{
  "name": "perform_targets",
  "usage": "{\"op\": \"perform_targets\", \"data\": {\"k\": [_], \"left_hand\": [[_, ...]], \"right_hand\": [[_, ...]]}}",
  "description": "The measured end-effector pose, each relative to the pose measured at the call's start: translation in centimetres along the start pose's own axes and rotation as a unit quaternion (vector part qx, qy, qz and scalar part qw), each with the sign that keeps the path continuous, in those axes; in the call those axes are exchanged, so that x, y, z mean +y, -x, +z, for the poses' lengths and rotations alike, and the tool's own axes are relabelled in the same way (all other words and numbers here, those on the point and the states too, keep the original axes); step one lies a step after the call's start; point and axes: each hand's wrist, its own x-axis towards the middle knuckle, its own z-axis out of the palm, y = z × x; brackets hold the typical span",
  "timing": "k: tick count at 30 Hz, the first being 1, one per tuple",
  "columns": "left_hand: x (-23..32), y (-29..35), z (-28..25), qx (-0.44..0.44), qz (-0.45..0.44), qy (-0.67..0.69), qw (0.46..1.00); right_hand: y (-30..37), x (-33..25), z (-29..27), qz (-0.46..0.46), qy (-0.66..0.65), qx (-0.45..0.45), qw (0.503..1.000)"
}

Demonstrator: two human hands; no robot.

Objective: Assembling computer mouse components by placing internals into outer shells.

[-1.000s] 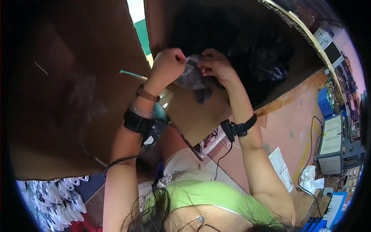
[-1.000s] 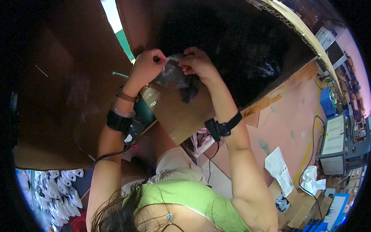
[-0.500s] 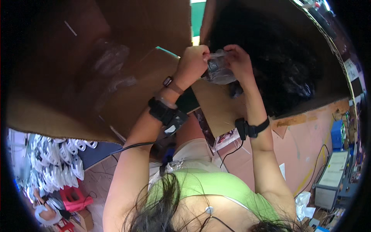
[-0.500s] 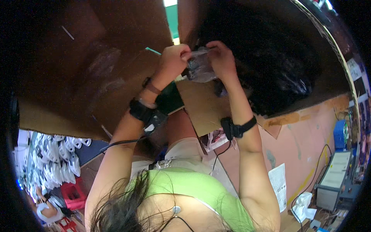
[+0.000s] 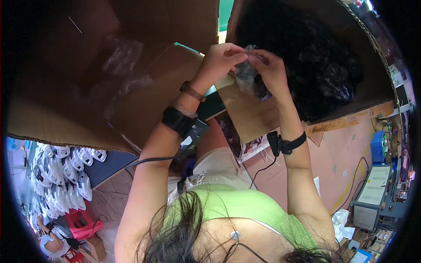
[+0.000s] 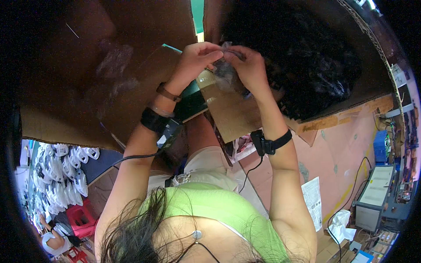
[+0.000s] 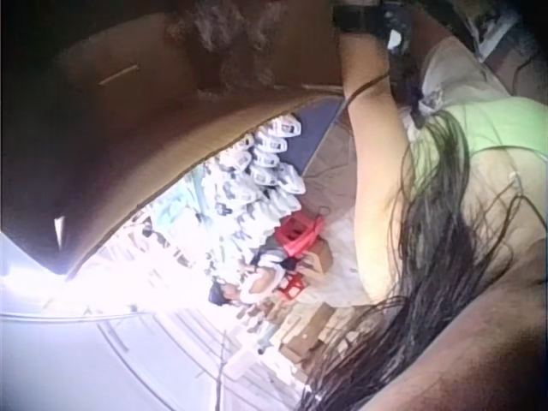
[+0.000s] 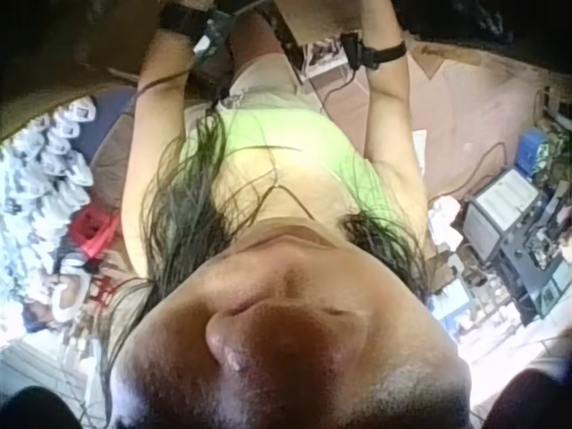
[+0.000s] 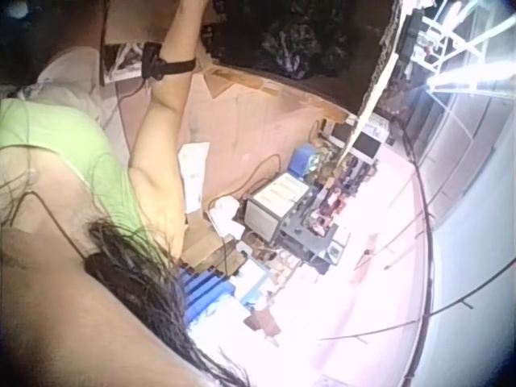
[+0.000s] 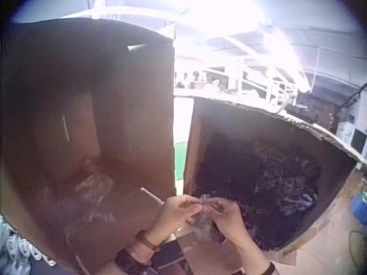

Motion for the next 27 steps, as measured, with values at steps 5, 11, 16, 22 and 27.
{"op": "perform_targets", "data": {"k": [5, 11, 16, 22, 27], "left_hand": [[-0.5, -0.2, 0.1, 0.006, 0.05, -0.104, 0.993], [0.5, -1.4, 1.3, 0.071, 0.14, -0.164, 0.974], [-0.1, -1.8, 1.8, 0.023, 0.08, 0.02, 0.996], [0.6, -1.9, 3.2, 0.107, 0.044, 0.078, 0.99], [1.1, -2.1, 2.4, -0.047, 0.044, 0.086, 0.994]], "right_hand": [[0.3, 1.3, -1.3, 0.055, -0.049, -0.03, 0.997], [-2.2, 0.1, -3.5, 0.035, -0.062, -0.012, 0.997], [-2.6, -0.1, -3.0, 0.061, -0.226, -0.017, 0.972], [-1.9, 0.5, -1.5, -0.079, -0.018, 0.198, 0.977], [-2.8, 0.5, -0.2, -0.142, -0.188, 0.199, 0.951]]}}
